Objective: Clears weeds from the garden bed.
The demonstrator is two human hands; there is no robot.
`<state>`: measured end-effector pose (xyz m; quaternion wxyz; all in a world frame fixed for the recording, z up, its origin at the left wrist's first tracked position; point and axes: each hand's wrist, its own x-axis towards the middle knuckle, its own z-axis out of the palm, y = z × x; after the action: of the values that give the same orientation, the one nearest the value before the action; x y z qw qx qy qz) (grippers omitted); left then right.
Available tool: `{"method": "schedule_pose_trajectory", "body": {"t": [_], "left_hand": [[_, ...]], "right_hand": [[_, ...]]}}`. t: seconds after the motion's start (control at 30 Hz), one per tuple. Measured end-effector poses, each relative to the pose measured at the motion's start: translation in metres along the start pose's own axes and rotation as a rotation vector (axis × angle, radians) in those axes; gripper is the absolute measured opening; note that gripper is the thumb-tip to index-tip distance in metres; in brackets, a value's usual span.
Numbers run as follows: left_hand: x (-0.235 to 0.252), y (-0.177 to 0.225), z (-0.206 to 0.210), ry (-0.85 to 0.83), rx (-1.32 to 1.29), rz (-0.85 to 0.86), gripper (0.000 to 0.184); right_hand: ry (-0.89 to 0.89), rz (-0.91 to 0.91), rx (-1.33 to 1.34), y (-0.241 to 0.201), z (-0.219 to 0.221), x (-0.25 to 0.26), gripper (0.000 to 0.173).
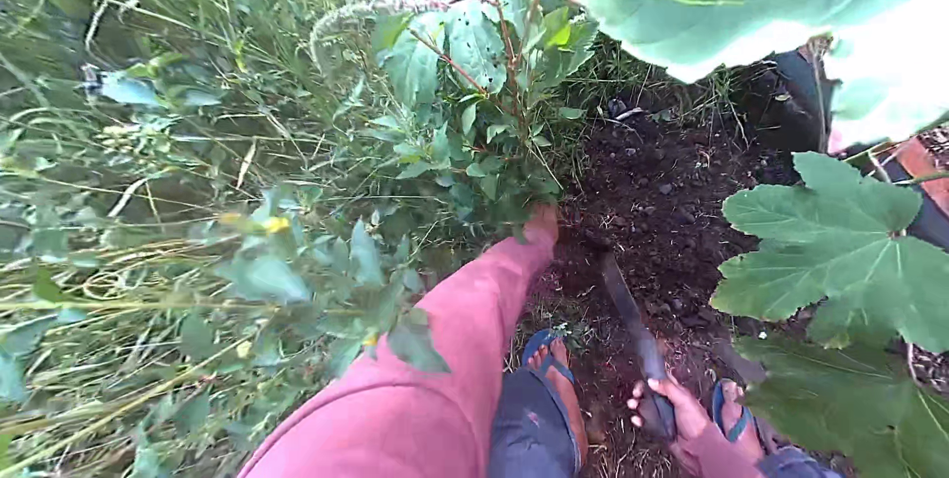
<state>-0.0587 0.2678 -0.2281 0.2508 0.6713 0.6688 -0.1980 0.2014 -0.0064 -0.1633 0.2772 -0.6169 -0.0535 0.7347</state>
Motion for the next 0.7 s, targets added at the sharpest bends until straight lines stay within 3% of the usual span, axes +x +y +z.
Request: {"method": "schedule_pose_trajectory", "body": {"t": [0.07,0.1,0.23,0.33,0.43,0.5,0.6,0.7], "left_hand": [[0.001,-0.012,-0.002,-0.032,0.024,-0.032,0.075],[0.001,-0.013,-0.004,-0.065,0.059,-0.04,0.07],[0.003,-0.001,-0.015,-0.197,0.242,-0.076,0.036],[-0.001,0.001,-0.023,-0.281,0.322,-0.057,0.033],[-0.006,-0.005,-0.025,-0.274,0.381,0.007,0.033],[-0.012,-0.008,-0.029,-0.233,0.348,0.041,0.035],[-0.027,-0.004,-0.03,-0.228,0.276,0.085,0.031],[-0.05,-0.005,-0.023,-0.275,0.425,0.151,0.025]], "right_hand": [[0.175,-0.062,-0.161,-0.008,-0.002,-0.026,0.072],[0.217,-0.083,-0.2,-0.013,-0.001,-0.038,0.073],[0.163,-0.069,-0.055,-0.032,0.012,-0.064,0.05],[0.127,0.057,0.058,-0.044,0.035,-0.036,0.025],[0.06,0.203,0.039,-0.041,0.052,0.044,0.031],[0.075,0.197,0.017,-0.028,0.056,0.07,0.036],[0.079,0.1,-0.028,-0.027,0.06,0.046,0.04],[0.091,0.055,-0.063,-0.022,0.043,0.009,0.046]]}}
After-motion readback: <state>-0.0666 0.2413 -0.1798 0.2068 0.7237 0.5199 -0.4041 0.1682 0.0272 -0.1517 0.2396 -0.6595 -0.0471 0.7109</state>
